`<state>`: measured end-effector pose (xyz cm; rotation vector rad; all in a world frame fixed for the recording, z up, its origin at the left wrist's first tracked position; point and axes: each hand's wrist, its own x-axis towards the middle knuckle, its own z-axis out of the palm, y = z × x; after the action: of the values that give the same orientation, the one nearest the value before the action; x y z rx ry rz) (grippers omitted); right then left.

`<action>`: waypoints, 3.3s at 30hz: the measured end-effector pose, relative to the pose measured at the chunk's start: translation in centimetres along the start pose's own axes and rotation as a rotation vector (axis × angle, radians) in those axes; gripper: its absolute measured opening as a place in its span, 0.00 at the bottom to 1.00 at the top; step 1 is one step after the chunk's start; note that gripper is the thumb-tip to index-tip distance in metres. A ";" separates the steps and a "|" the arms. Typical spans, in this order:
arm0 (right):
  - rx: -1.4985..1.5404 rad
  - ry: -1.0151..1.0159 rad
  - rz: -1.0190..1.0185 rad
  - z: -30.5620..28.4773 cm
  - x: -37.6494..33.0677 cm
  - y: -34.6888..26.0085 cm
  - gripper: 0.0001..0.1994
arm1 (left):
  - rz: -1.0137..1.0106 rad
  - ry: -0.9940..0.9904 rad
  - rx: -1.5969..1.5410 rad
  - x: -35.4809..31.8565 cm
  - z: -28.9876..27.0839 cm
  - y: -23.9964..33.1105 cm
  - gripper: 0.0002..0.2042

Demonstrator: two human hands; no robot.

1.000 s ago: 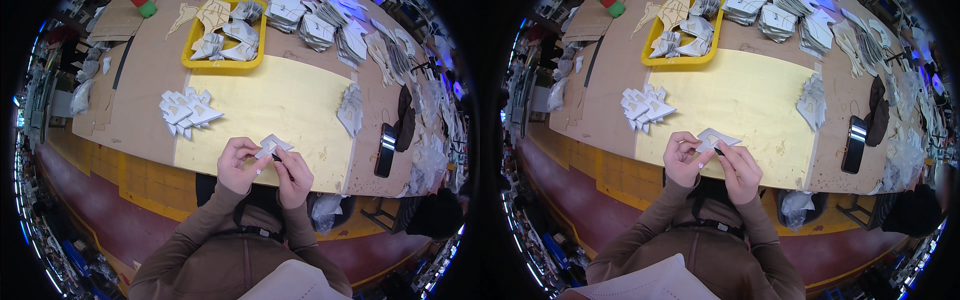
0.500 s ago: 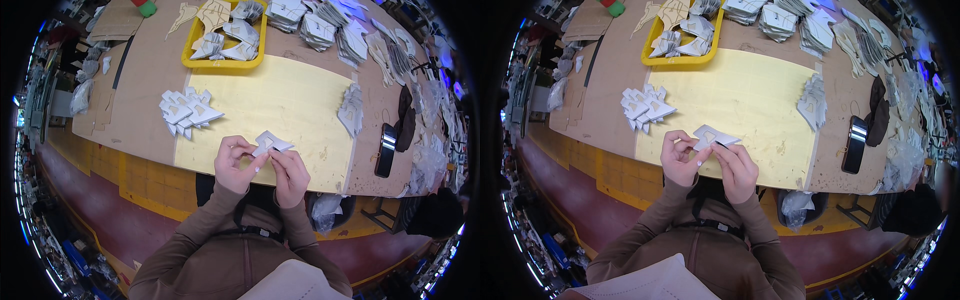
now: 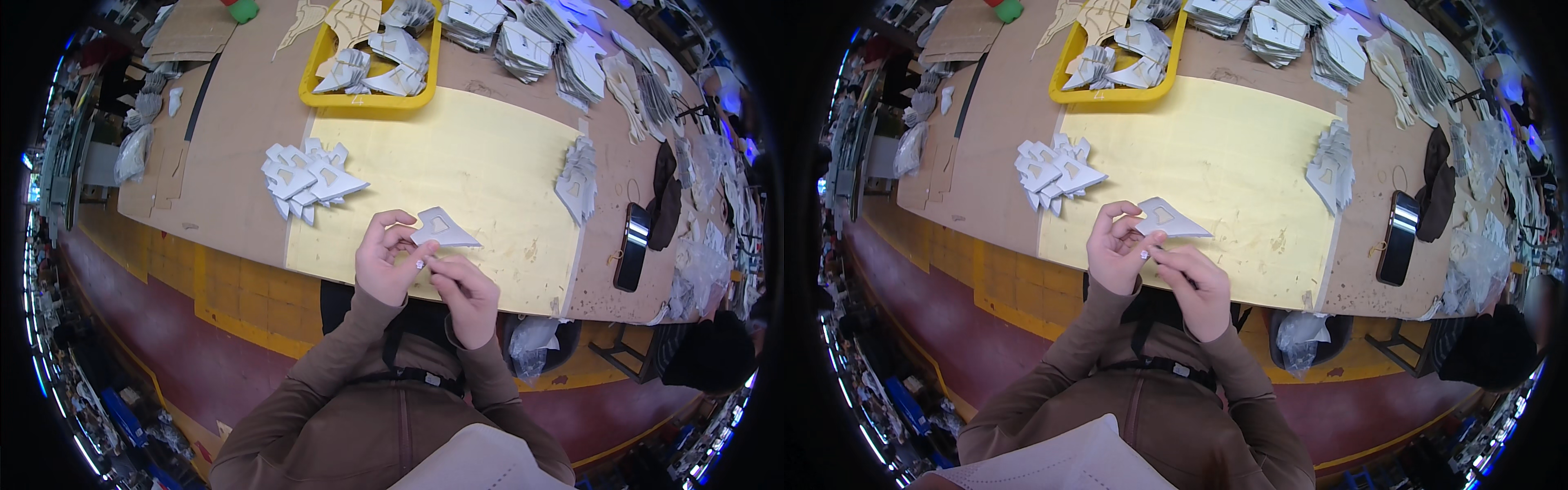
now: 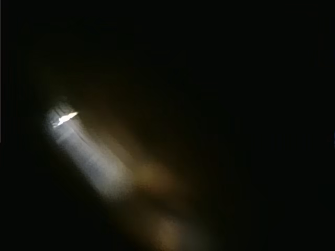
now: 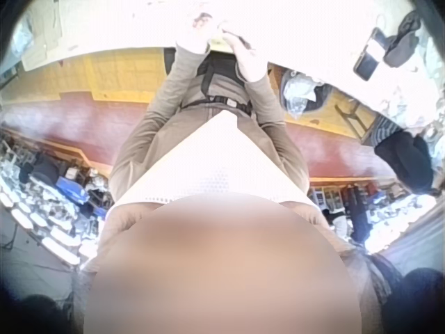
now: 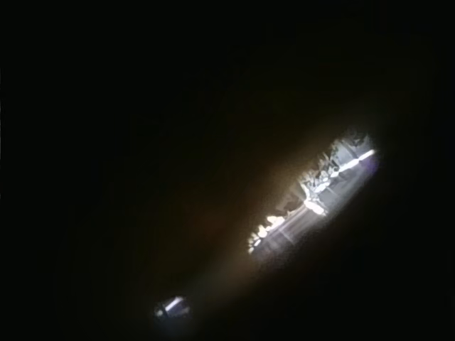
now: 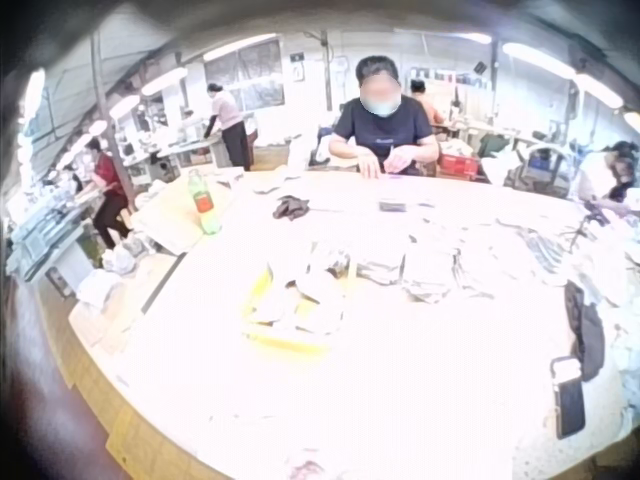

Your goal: The person uses a small blade to trim the edges of white fabric pieces at a workbench. They repeatedly pick up pieces, trim them, and place them into a yellow tray. Other workers are visible in the background performing similar tasks.

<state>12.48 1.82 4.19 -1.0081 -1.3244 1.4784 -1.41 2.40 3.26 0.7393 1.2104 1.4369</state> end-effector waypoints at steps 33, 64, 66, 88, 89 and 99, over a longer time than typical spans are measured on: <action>-0.327 -0.260 -0.325 1.0 2.1 -1.5 0.12 | 0.258 -0.143 0.483 0.5 -3.3 2.0 0.38; -0.459 1.098 -0.642 -32.3 -15.2 7.2 0.10 | 0.088 0.645 1.497 9.7 -18.5 -1.9 0.43; -0.484 1.067 -0.619 -33.6 -13.8 8.3 0.10 | 0.137 0.670 1.365 9.6 -17.6 -2.0 0.43; -0.776 0.750 -0.478 -30.0 2.3 4.0 0.16 | 0.175 0.600 0.554 9.4 -13.8 -1.1 0.35; -0.776 0.699 -0.503 -29.3 2.4 3.6 0.16 | 0.217 0.609 0.486 9.2 -13.6 -1.4 0.35; -0.739 0.309 -0.634 -20.4 2.8 1.5 0.19 | 0.341 0.495 0.479 8.5 -11.8 -0.1 0.36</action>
<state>31.09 10.12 0.59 -1.0554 -1.7742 0.3312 -14.22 7.24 -1.74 0.9813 1.9259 1.6886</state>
